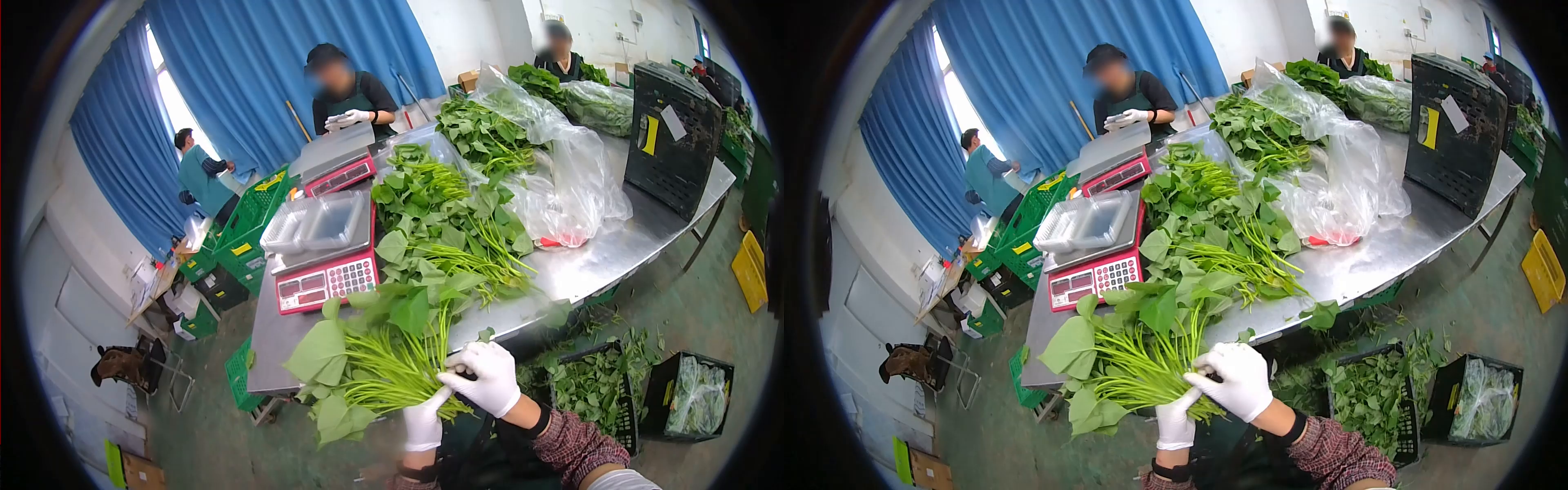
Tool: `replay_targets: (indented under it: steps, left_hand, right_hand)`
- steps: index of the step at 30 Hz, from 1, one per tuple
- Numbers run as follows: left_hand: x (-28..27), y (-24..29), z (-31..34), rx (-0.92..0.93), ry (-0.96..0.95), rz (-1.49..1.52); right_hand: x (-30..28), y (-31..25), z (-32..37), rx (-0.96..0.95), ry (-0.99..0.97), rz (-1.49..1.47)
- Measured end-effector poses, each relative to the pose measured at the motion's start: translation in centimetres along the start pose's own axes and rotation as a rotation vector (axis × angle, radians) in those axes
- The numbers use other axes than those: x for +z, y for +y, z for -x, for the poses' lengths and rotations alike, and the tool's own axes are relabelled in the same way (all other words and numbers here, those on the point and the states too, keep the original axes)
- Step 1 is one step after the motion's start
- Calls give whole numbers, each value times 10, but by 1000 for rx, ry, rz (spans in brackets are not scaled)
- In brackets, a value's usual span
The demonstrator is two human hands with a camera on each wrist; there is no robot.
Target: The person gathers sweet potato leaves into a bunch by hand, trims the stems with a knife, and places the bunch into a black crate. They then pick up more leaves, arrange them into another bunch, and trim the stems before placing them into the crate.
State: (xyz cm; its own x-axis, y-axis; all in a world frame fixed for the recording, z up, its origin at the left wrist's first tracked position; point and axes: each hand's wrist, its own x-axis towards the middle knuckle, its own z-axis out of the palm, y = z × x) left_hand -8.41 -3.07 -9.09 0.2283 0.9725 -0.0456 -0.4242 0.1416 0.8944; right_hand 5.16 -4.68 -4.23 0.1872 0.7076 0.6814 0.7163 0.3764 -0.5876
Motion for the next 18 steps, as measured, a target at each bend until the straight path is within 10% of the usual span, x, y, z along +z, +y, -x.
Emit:
replay_targets:
  steps: [7, 10, 18]
  left_hand:
    - [-5, -9, 2, -79, 14, 76]
    - [-3, -4, 3, -129, -5, 128]
    - [-26, -22, -6, -264, -186, 410]
  right_hand:
    - [13, 8, 0, 209, -133, -99]
    - [12, 14, 7, 521, -253, -424]
    - [-7, 15, 33, 652, -289, -1194]
